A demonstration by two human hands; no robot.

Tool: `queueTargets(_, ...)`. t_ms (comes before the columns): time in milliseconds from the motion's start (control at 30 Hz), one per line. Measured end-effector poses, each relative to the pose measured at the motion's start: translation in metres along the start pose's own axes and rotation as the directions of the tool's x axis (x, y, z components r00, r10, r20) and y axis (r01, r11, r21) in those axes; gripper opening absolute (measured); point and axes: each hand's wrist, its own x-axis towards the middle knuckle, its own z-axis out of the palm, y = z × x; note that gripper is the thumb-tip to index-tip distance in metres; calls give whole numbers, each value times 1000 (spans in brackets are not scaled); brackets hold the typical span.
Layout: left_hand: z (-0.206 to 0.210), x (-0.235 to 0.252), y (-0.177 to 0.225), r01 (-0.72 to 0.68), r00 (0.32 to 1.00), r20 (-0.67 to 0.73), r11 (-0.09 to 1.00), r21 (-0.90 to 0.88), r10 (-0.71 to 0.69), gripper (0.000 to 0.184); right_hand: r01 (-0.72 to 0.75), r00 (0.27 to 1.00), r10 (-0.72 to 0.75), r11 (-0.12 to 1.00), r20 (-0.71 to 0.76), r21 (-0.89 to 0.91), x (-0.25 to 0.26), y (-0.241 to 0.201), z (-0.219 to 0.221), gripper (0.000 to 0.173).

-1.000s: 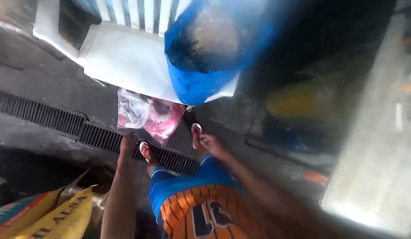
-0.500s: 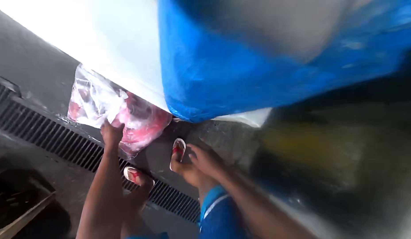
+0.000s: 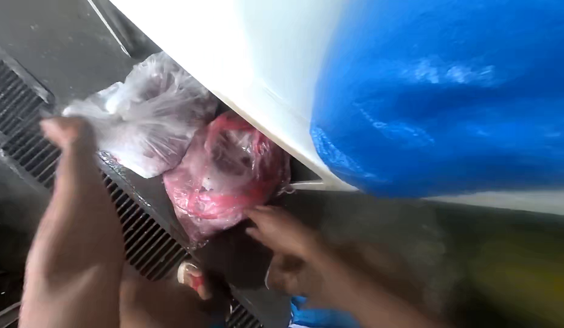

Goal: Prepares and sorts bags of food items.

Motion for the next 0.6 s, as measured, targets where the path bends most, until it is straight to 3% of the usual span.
queueTargets(67, -26, 4, -26, 110, 992, -53, 991, -74, -114, 49, 34, 996, -30, 999, -83, 40, 10, -6, -16, 52)
queueTargets(167, -5, -11, -36, 39, 999, -15, 991, -125, -41, 41, 57, 986, -39, 992, -160, 110, 22, -11, -31, 53)
queueTargets(233, 1, -33, -29, -33, 997, -71, 994, -105, 26, 50, 30, 989, -15, 995, -150, 99, 30, -8, -32, 53)
queueTargets(300, -13, -78, -10, -237, 956, -187, 970, -48, 225, 72, 4, 992, 6, 997, -128, 82, 39, -3, -29, 53)
queueTargets(333, -17, -111, -2, -393, 897, -229, 919, -17, 379, 75, 1, 994, 8, 997, -113, 77, 43, 0, -25, 52)
queueTargets(400, -11, -191, 6, -646, 756, -176, 761, -51, 630, 57, 36, 996, -32, 998, -79, 55, 54, 8, -13, 47)
queueTargets(433, 2, -226, 4, -732, 679, -56, 667, -139, 732, 38, 70, 996, -66, 996, -61, 54, 60, 11, -6, 44)
queueTargets(467, 20, -251, -1, -733, 609, 214, 645, -215, 764, 26, 101, 994, -98, 993, -52, 66, 66, 14, 2, 40)
queueTargets(500, 42, -264, -7, -718, 503, 499, 662, -215, 706, 26, 132, 990, -128, 987, -53, 88, 73, 16, 13, 37)
queueTargets(533, 66, -266, -14, -703, 425, 699, 696, -145, 575, 30, 163, 986, -158, 982, -57, 91, 80, 19, 24, 36)
queueTargets(567, 85, -263, -23, -685, 426, 802, 729, -17, 419, 37, 183, 982, -178, 980, -61, 82, 87, 21, 33, 38)
queueTargets(600, 95, -255, -29, -652, 479, 838, 746, 139, 262, 47, 182, 983, -179, 981, -48, 63, 91, 24, 38, 43)
